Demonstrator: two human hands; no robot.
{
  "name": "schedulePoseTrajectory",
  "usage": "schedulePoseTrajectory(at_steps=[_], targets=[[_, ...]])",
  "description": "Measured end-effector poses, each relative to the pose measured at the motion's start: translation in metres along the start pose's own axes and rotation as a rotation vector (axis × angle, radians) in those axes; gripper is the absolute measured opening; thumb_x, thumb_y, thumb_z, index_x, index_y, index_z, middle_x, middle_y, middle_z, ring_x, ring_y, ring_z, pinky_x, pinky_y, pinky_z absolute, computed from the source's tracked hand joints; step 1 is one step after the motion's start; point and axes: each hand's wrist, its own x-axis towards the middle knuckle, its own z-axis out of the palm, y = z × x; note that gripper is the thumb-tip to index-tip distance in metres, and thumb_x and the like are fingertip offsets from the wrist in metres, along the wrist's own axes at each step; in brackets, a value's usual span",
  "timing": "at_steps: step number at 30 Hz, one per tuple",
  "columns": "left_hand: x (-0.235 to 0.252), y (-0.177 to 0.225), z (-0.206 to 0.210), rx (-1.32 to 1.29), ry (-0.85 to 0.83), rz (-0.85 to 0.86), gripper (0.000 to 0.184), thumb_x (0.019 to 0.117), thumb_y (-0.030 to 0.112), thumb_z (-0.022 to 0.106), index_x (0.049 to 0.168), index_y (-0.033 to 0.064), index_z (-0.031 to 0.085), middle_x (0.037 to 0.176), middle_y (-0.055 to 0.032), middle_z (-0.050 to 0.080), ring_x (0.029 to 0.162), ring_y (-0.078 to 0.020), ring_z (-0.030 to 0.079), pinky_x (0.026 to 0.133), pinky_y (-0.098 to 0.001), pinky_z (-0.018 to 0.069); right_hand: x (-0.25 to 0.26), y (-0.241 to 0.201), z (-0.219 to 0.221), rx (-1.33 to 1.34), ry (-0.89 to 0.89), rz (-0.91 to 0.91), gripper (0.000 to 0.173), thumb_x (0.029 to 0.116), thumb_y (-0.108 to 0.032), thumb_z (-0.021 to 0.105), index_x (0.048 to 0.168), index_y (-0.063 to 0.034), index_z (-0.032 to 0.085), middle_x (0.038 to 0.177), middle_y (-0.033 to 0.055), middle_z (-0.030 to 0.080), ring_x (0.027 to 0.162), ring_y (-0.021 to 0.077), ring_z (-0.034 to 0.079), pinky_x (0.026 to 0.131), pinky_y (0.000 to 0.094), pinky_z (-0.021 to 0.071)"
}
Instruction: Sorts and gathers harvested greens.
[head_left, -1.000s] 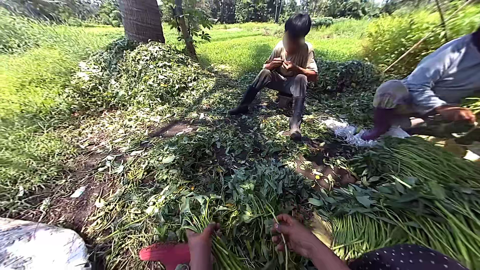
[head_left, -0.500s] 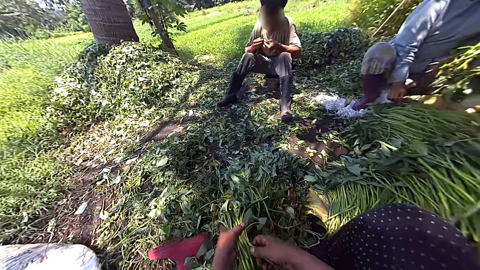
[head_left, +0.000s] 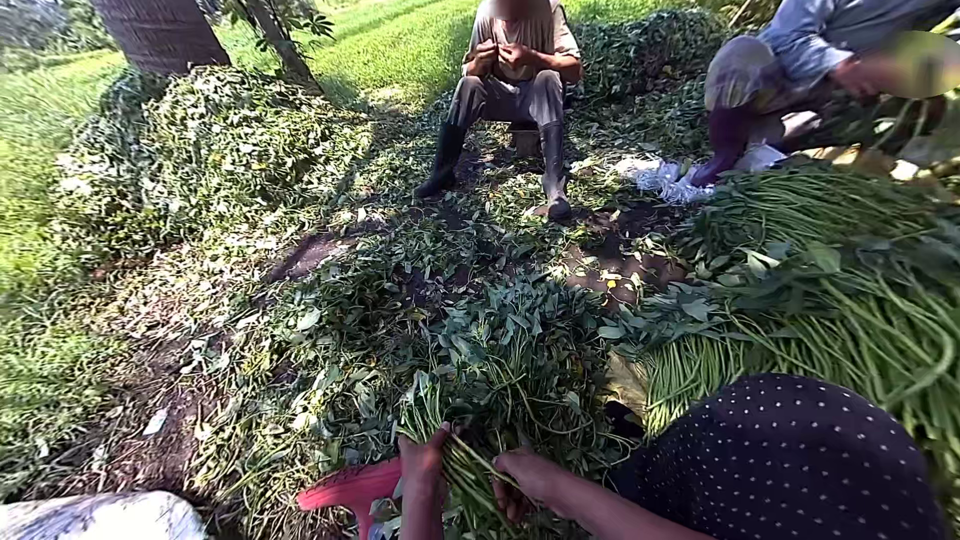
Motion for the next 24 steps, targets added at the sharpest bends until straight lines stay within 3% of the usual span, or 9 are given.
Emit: schedulePoseTrajectory(at_steps=[4, 8, 11, 17, 19, 22, 24], targets=[[0.002, 0.014, -0.005, -0.056, 0.052, 0.043, 0.066, 0.0948, -0.010, 0.062, 0.148, 0.0023, 0.025, 0.099, -0.0252, 0.064, 0.071, -0.0312, 0.071, 0.062, -0.0451, 0.0627, -0.005, -0.002, -0.011, 0.015, -0.251, -0.154, 0.047, 0.1122, -0.033, 0.025, 0.105, -0.0032, 0.061, 0.090, 0.0047, 0.070, 0.082, 0.0165, 0.071, 0.082, 0.0367, 0.0601], [0.014, 0.023, -0.021, -0.152, 0.151, 0.125, 0.061, 0.0976, -0.006, 0.060, 0.147, 0.0029, 0.025, 0.094, -0.0204, 0.063, 0.068, -0.0272, 0.070, 0.061, -0.0428, 0.0632, -0.008, 0.008, -0.011, 0.023, -0.307, -0.220, 0.051, 0.1105, -0.042, 0.022, 0.094, -0.0094, 0.057, 0.078, 0.0010, 0.065, 0.072, 0.0161, 0.068, 0.074, 0.0375, 0.0603], [0.015, 0.032, -0.028, -0.186, 0.177, 0.146, 0.051, 0.0986, -0.006, 0.059, 0.141, 0.0016, 0.031, 0.090, -0.0187, 0.064, 0.065, -0.0262, 0.070, 0.059, -0.0419, 0.0633, -0.012, 0.010, -0.010, 0.085, -0.315, -0.226, 0.055, 0.1108, -0.047, 0.016, 0.099, -0.0113, 0.057, 0.082, 0.0003, 0.065, 0.072, 0.0143, 0.066, 0.072, 0.0350, 0.0601], [0.016, 0.039, -0.043, -0.245, 0.221, 0.184, 0.048, 0.0995, -0.006, 0.057, 0.140, -0.0003, 0.032, 0.090, -0.0180, 0.063, 0.064, -0.0257, 0.070, 0.059, -0.0415, 0.0637, -0.016, 0.012, -0.003, 0.105, -0.373, -0.204, 0.037, 0.1093, -0.041, 0.032, 0.099, -0.0157, 0.057, 0.082, -0.0035, 0.060, 0.068, 0.0085, 0.060, 0.067, 0.0271, 0.0561], [0.015, 0.041, -0.043, -0.252, 0.211, 0.175, 0.049, 0.1000, -0.005, 0.057, 0.141, -0.0001, 0.031, 0.091, -0.0176, 0.062, 0.065, -0.0252, 0.069, 0.059, -0.0413, 0.0636, -0.018, 0.012, 0.002, 0.094, -0.422, -0.186, 0.036, 0.1092, -0.040, 0.035, 0.101, -0.0154, 0.060, 0.085, -0.0028, 0.065, 0.068, 0.0080, 0.062, 0.064, 0.0256, 0.0559], [0.012, 0.042, -0.042, -0.255, 0.177, 0.147, 0.043, 0.1007, -0.004, 0.056, 0.137, 0.0003, 0.034, 0.089, -0.0168, 0.063, 0.064, -0.0246, 0.069, 0.059, -0.0417, 0.0634, -0.018, 0.015, 0.007, 0.204, -0.464, -0.144, 0.028, 0.1082, -0.032, 0.043, 0.114, -0.0127, 0.063, 0.099, 0.0030, 0.073, 0.075, 0.0120, 0.069, 0.065, 0.0278, 0.0593], [0.009, 0.045, -0.041, -0.281, 0.208, 0.155, 0.044, 0.1006, -0.004, 0.057, 0.138, 0.0003, 0.034, 0.090, -0.0169, 0.062, 0.064, -0.0244, 0.069, 0.059, -0.0415, 0.0632, -0.019, 0.017, 0.013, 0.241, -0.370, -0.133, 0.021, 0.1088, -0.026, 0.044, 0.113, -0.0116, 0.059, 0.094, 0.0033, 0.072, 0.069, 0.0103, 0.068, 0.057, 0.0235, 0.0563]])
